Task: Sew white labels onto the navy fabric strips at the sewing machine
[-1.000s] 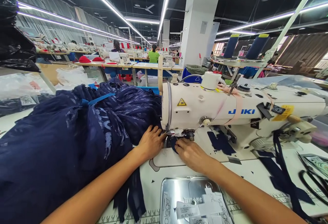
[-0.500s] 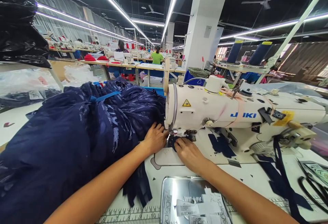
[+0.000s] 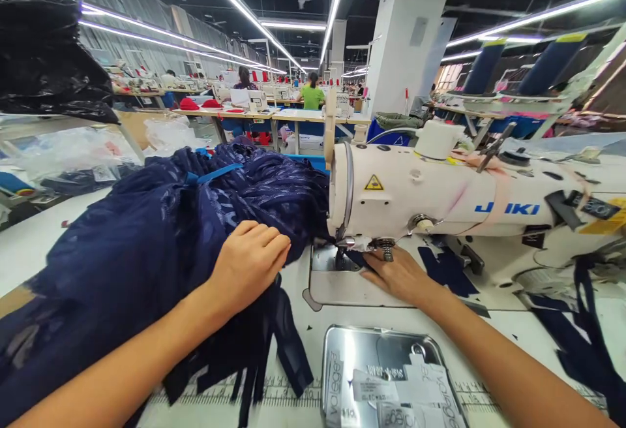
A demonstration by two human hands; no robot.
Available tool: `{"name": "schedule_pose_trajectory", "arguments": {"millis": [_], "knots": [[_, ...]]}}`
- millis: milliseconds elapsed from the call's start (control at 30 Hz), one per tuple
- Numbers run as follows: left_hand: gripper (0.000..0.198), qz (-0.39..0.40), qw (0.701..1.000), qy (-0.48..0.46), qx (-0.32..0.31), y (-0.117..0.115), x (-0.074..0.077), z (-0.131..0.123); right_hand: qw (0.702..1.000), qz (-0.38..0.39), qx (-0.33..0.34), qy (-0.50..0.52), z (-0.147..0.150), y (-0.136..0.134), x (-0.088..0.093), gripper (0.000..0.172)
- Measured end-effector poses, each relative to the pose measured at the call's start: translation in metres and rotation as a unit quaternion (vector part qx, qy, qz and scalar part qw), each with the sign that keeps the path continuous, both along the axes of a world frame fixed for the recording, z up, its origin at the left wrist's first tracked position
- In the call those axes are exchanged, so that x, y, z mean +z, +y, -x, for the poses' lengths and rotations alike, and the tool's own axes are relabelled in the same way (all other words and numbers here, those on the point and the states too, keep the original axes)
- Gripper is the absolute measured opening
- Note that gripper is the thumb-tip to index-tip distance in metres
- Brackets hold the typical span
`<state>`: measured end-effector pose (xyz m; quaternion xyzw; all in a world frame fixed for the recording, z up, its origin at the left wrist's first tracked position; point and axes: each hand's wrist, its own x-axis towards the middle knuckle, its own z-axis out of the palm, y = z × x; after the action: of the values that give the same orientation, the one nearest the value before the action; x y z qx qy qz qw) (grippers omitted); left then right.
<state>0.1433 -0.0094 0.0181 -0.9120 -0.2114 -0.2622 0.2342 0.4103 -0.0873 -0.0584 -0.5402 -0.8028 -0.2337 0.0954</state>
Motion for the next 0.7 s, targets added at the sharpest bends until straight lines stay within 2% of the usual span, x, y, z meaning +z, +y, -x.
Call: {"name": "schedule_pose_trajectory", "arguments": {"millis": [133,233,300,400,467,600,700], "knots": [[0.025,-0.018,0.996,0.059,-0.071,-0.02,-0.005,0.037,1.0,-0.007,0.009,-0.002,0.003,-0.002,-0.003,0.025],[0.026,-0.016,0.983,0.134,-0.125,-0.039,-0.01,0.044,1.0,0.002,-0.001,-0.021,0.006,-0.001,-0.002,0.023],[0.025,-0.012,0.972,0.187,-0.139,-0.047,-0.013,0.041,0.999,0.019,-0.013,-0.033,0.008,-0.002,0.001,0.023],[0.019,-0.012,0.962,0.246,-0.117,-0.05,-0.016,0.033,0.998,0.04,-0.026,-0.03,0.011,-0.011,0.007,0.024],[0.016,-0.031,0.963,0.257,-0.08,-0.045,-0.015,0.03,0.999,0.035,-0.021,-0.007,0.013,-0.022,0.011,0.025],[0.024,-0.088,0.971,0.221,0.017,-0.031,-0.005,0.035,0.997,0.01,0.007,0.082,0.017,-0.048,0.015,0.015],[0.029,-0.095,0.968,0.232,0.031,-0.022,0.004,0.04,0.989,0.01,0.013,0.146,0.018,-0.06,0.017,0.019]]}}
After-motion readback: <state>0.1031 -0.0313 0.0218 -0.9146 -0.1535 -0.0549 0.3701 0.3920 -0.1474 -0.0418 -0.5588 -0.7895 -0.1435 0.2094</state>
